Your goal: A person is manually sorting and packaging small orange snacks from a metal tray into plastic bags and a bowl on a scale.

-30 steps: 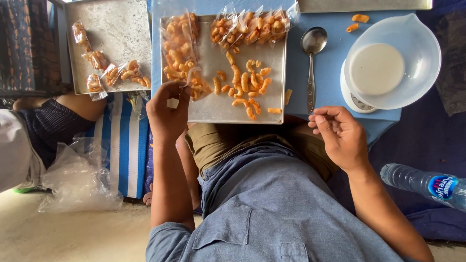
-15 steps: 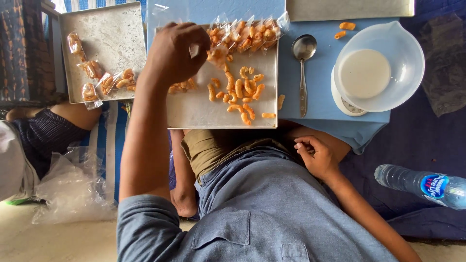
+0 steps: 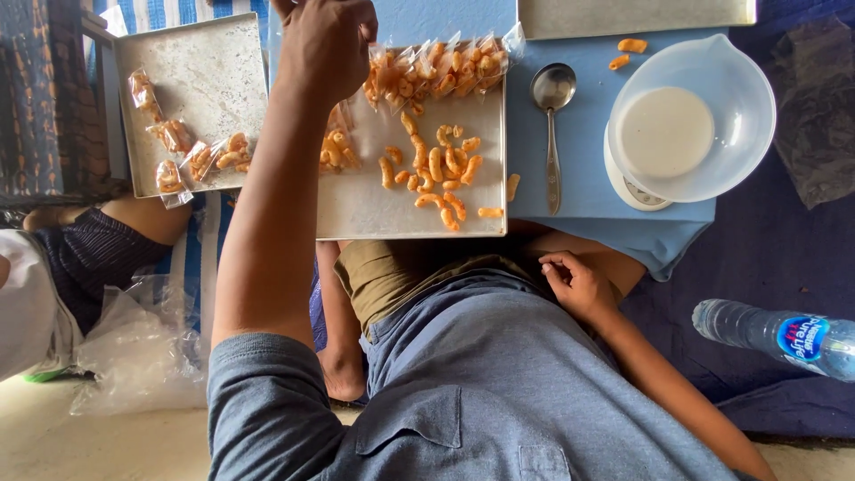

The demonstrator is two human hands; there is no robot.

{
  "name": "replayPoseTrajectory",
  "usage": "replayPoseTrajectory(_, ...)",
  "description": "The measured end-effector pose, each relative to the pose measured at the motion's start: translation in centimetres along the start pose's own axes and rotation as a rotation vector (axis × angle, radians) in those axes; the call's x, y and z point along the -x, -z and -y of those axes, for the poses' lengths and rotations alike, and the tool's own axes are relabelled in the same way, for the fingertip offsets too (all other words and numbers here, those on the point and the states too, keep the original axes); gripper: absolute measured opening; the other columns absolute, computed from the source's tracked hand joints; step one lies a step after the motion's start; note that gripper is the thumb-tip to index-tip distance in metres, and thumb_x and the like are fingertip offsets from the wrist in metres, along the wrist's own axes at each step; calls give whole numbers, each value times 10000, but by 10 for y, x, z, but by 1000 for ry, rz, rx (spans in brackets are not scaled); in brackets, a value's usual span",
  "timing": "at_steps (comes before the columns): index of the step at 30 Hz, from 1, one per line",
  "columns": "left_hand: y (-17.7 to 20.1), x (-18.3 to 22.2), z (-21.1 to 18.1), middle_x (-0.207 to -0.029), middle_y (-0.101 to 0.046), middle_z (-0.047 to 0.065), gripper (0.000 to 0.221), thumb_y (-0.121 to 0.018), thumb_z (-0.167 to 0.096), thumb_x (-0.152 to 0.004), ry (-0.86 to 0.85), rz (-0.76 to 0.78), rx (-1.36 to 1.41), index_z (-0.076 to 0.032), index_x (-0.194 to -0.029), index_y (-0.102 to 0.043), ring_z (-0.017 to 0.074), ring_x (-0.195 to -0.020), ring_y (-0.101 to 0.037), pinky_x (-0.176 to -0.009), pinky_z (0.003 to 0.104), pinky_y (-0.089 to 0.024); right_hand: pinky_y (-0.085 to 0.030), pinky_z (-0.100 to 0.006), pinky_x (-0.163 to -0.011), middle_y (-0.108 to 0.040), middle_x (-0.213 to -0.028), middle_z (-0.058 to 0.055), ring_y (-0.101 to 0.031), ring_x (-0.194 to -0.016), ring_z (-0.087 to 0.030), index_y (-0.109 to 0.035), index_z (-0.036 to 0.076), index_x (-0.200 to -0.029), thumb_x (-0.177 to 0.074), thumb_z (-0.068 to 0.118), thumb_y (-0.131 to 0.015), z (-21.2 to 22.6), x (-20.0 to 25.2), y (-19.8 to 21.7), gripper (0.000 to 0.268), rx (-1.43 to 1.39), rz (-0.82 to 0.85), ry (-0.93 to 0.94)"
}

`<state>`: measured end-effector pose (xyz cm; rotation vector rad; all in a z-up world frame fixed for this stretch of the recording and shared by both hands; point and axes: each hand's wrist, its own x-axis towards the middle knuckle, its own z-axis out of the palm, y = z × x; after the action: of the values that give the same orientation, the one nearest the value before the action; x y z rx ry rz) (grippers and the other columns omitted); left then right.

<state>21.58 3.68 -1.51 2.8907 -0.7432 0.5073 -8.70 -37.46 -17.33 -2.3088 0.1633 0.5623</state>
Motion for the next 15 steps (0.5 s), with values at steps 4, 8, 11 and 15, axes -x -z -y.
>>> replayPoseTrajectory(4,6,-3,-10,-1051,-740,97,369,-676,208,-644,16,-80,-19,-104,-826,-747,363,-1017,-620,-794,482,-315,-548,-278,-759,-777,-1062,107,-724,-933,-110,-742,278,-1148,-963,356,-635,-13,-5,-7,227,3,4,-12)
replayPoseTrajectory(8,-4,-2,-3,-951,-644,27,467,-656,220,-481,-29,-176,-195,-161,-747,-608,287,-901,-569,-767,423,-343,-549,-265,-730,-764,-974,83,-725,-886,-108,-749,250,-1110,-962,323,-658,-22,-12,-14,188,8,-87,102)
replayPoseTrajectory(11,-15,2,4,-892,-682,0,421,-706,211,-517,-42,-134,-176,-154,-717,-647,274,-962,-592,-886,428,-287,-560,-270,-737,-775,-979,85,-739,-901,-108,-747,249,-1098,-963,313,-657,-24,-14,-18,174,21,-120,137)
replayPoseTrajectory(15,-23,3,6,-941,-750,43,331,-744,192,-680,-41,-57,-67,-125,-772,-727,312,-1105,-656,-1017,482,-228,-564,-277,-708,-772,-939,105,-740,-875,-96,-743,283,-1088,-956,343,-657,-21,-15,-17,169,61,-140,127)
